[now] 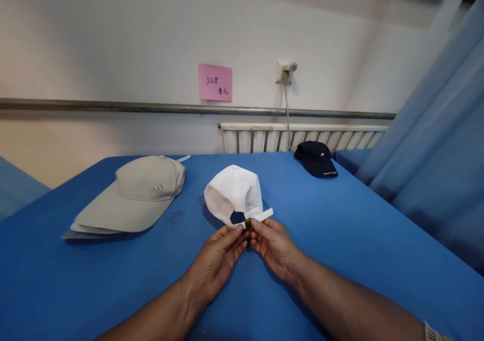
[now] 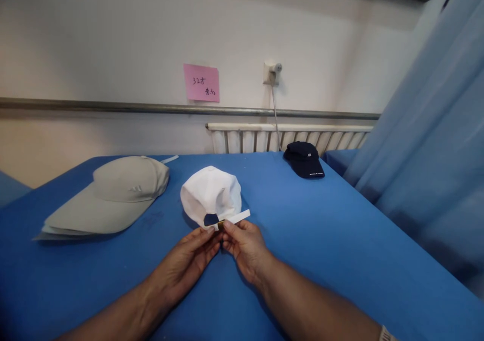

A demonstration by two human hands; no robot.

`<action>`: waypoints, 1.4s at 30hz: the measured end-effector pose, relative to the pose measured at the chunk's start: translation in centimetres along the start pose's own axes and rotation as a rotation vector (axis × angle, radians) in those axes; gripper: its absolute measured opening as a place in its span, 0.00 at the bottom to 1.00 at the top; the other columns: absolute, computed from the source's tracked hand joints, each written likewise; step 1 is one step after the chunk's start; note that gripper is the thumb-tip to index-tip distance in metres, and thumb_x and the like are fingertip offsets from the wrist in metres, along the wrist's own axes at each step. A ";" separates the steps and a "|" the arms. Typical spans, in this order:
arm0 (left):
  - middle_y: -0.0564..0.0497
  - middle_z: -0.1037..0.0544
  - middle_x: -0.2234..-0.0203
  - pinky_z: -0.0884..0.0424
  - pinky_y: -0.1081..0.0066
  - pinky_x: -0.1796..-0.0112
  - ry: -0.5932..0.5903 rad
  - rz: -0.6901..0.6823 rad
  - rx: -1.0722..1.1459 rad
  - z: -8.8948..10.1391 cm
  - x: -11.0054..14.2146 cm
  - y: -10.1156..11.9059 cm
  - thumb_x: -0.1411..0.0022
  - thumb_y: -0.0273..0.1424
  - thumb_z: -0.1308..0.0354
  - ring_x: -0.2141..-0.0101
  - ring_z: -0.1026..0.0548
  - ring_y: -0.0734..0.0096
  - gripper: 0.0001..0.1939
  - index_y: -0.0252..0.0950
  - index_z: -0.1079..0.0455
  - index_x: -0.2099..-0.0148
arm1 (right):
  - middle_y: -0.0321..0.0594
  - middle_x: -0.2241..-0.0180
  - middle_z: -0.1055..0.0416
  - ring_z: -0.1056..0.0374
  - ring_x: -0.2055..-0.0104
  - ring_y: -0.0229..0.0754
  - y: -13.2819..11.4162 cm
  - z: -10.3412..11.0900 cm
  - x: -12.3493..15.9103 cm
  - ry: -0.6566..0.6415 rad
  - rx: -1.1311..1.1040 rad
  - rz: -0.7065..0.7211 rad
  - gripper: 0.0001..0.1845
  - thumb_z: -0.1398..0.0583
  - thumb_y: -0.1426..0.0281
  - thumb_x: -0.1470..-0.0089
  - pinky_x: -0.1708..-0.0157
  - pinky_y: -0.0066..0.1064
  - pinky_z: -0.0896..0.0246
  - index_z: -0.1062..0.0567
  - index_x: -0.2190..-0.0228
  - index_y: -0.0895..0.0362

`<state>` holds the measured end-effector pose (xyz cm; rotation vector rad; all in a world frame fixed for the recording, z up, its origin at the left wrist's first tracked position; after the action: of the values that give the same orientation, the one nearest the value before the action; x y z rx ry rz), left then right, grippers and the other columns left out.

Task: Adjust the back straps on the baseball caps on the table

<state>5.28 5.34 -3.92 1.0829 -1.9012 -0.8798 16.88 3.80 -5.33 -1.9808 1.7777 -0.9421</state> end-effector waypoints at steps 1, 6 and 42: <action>0.46 0.20 0.65 0.24 0.69 0.56 0.019 0.024 0.053 0.1 -0.1 0.0 0.41 0.24 0.37 0.62 0.21 0.69 0.02 0.33 0.26 0.64 | 0.35 0.75 0.26 0.34 0.75 0.30 0.0 0.1 0.0 0.005 0.003 0.005 0.18 0.25 0.66 0.63 0.73 0.22 0.39 0.23 0.72 0.61; 0.47 0.21 0.68 0.24 0.73 0.58 0.042 0.079 0.154 0.1 -0.3 -0.2 0.44 0.21 0.35 0.65 0.22 0.72 0.04 0.31 0.27 0.67 | 0.36 0.75 0.26 0.34 0.75 0.31 -0.3 0.1 -0.1 -0.006 0.034 0.004 0.18 0.25 0.66 0.64 0.73 0.23 0.39 0.23 0.72 0.61; 0.47 0.20 0.62 0.27 0.66 0.50 -0.049 -0.003 0.122 -0.4 -0.2 0.4 0.45 0.25 0.32 0.58 0.22 0.66 0.08 0.33 0.25 0.61 | 0.40 0.64 0.22 0.29 0.62 0.39 -1.1 -1.1 0.3 -0.192 0.043 0.067 0.18 0.27 0.70 0.60 0.60 0.30 0.38 0.21 0.64 0.58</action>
<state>5.49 5.62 -3.43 1.1461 -2.0157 -0.8076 17.05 3.88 -3.76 -1.9026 1.6919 -0.7359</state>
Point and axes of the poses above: each hand's wrist, its own x-axis away from the middle knuckle, its own z-axis out of the back of the hand, y = z × x, the point moved 6 cm from there along -x, towards the middle knuckle
